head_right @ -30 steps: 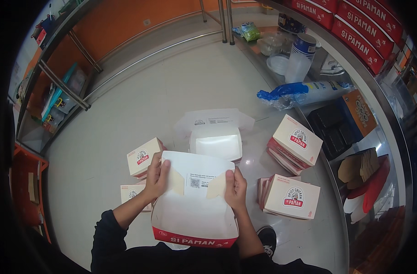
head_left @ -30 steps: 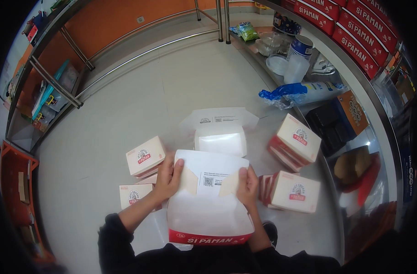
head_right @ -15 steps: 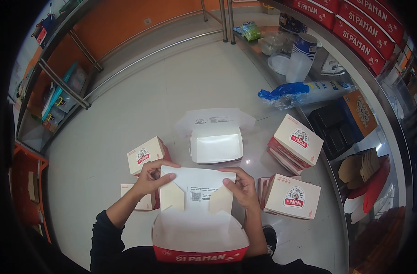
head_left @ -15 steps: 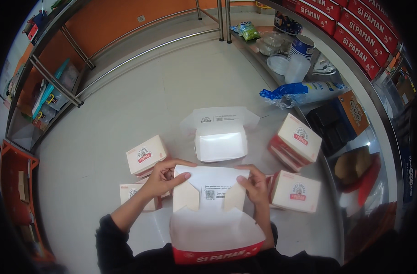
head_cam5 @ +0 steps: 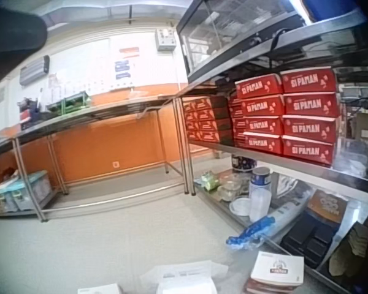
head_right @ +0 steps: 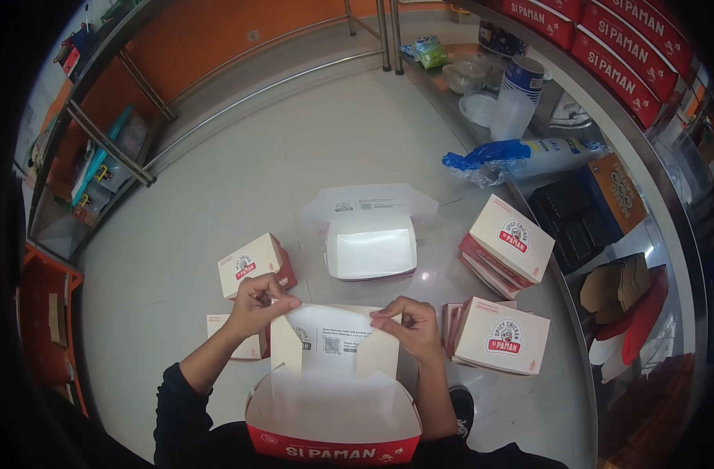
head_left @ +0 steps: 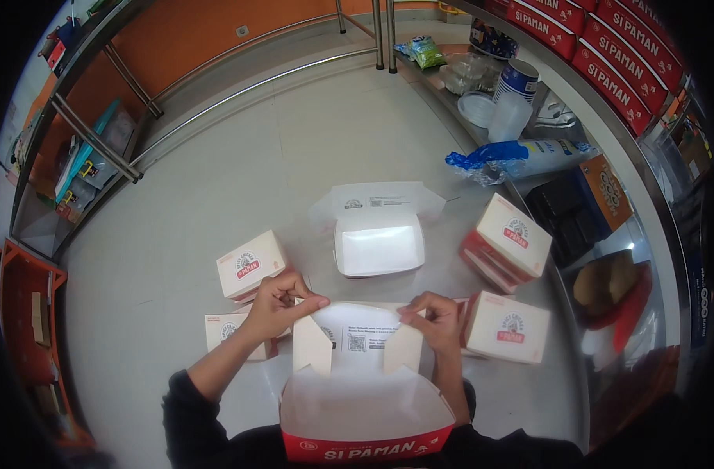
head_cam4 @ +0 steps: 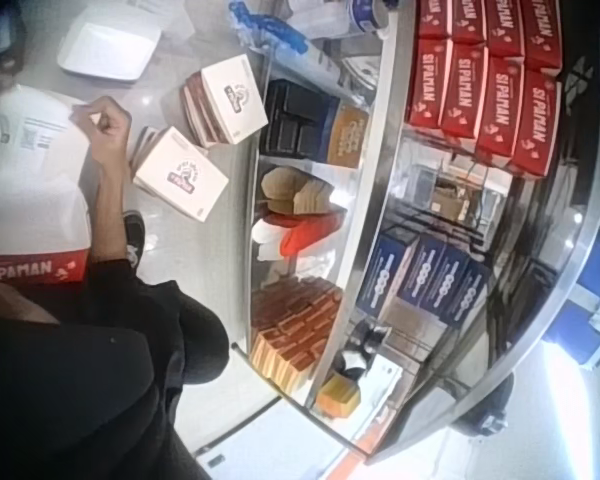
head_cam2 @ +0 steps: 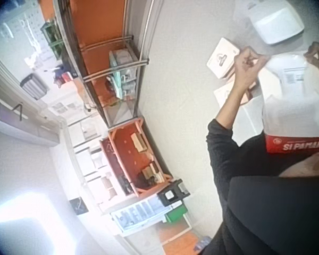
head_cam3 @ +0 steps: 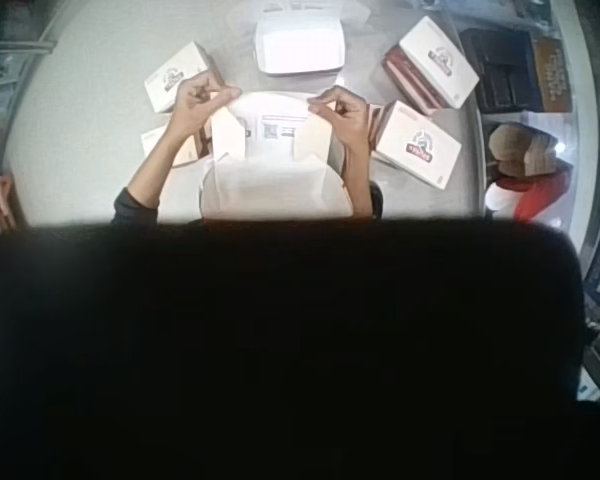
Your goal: The person assembles a series of cardboard food boxes by hand on the floor, folding the tabs and lids to secure each one before placing them into a stack.
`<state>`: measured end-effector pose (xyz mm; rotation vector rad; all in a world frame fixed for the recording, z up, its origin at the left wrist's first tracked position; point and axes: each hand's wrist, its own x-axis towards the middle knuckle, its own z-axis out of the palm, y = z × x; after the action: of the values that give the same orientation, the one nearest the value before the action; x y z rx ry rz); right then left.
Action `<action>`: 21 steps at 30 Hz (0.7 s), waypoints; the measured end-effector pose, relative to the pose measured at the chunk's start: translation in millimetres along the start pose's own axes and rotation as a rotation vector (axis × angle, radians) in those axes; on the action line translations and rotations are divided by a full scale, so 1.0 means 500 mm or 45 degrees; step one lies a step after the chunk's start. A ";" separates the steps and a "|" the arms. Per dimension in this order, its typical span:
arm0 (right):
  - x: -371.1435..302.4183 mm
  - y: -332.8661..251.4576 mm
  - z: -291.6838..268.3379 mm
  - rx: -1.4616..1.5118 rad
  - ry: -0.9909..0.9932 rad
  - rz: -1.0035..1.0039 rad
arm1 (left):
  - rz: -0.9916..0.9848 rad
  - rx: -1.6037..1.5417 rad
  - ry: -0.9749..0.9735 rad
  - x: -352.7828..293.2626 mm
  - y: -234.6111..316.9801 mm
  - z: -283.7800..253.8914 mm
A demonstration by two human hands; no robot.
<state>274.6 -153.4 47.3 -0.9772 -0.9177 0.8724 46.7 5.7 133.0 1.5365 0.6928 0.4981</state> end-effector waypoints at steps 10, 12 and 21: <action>0.030 -0.043 0.034 -0.138 -0.378 0.465 | -0.114 0.498 -0.196 0.005 0.037 0.042; 0.034 -0.035 0.044 -0.309 -0.459 0.422 | -0.073 0.686 -0.301 0.005 0.029 0.065; 0.026 -0.020 0.072 -0.670 -0.477 0.326 | 0.044 0.626 -0.340 0.012 -0.006 0.056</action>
<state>247.7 -134.5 69.6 -1.4343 -1.4070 1.0778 69.8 -10.4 127.1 2.0327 0.6057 0.1414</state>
